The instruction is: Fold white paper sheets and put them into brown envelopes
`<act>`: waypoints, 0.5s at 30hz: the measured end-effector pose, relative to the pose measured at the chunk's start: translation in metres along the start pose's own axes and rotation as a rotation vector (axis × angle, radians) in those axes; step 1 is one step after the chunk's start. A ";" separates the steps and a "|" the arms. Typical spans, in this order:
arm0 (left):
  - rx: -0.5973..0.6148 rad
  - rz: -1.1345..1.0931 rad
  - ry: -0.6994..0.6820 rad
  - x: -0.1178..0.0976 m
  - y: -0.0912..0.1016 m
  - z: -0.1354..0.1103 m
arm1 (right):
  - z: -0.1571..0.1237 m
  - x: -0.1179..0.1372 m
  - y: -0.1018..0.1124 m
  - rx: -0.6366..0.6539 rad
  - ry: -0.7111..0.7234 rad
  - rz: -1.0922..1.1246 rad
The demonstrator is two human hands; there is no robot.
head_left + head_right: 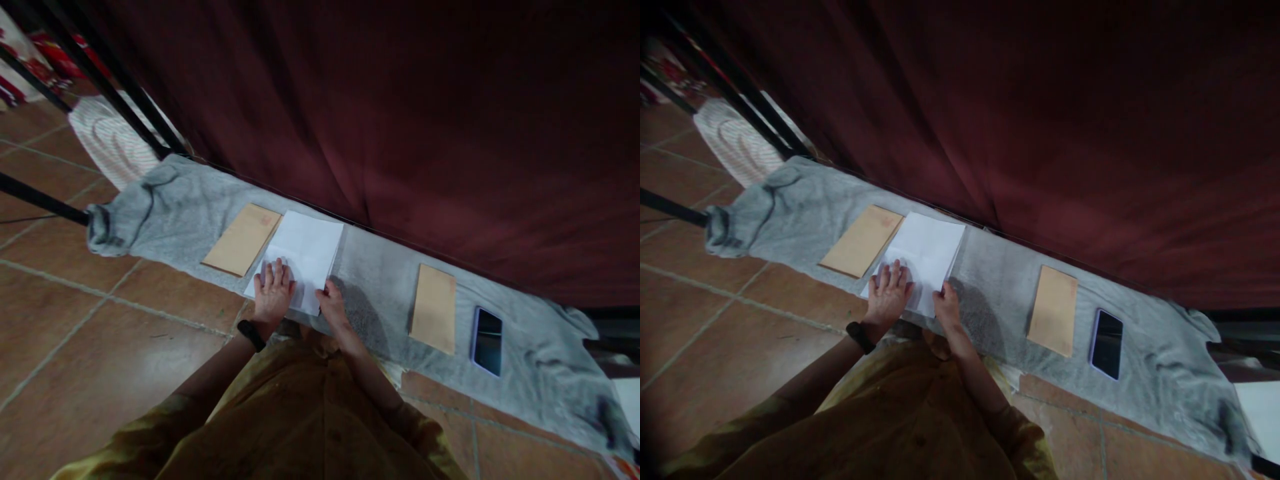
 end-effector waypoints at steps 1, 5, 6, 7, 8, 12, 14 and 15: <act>-0.001 -0.007 -0.003 0.000 0.002 0.000 | -0.001 0.001 0.001 -0.020 -0.007 0.010; -0.007 -0.028 -0.020 -0.002 0.016 -0.003 | -0.013 0.009 0.010 -0.046 -0.016 0.082; -0.015 -0.035 -0.030 -0.003 0.021 -0.004 | -0.017 0.011 0.014 -0.049 -0.018 0.101; -0.029 -0.044 -0.038 -0.005 0.027 -0.005 | -0.020 0.013 0.018 -0.056 -0.023 0.117; -0.050 -0.055 -0.045 -0.007 0.034 -0.005 | -0.023 0.015 0.023 -0.065 -0.027 0.127; -0.156 -0.130 -0.018 -0.015 0.059 -0.003 | -0.032 0.015 0.051 -0.108 -0.038 0.103; -0.182 -0.202 0.006 -0.017 0.066 0.002 | -0.036 0.010 0.069 -0.145 -0.045 0.076; -0.180 -0.256 0.011 -0.018 0.066 0.005 | -0.038 0.006 0.079 -0.171 -0.050 0.065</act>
Point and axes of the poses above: each hand's wrist, its own z-axis towards the middle knuckle, its own y-axis out of the back of the hand, x = y × z, the point moved 2 cm from there along z, towards the middle knuckle, and after that the axes turned 1 degree about -x, right-handed, at the moved point
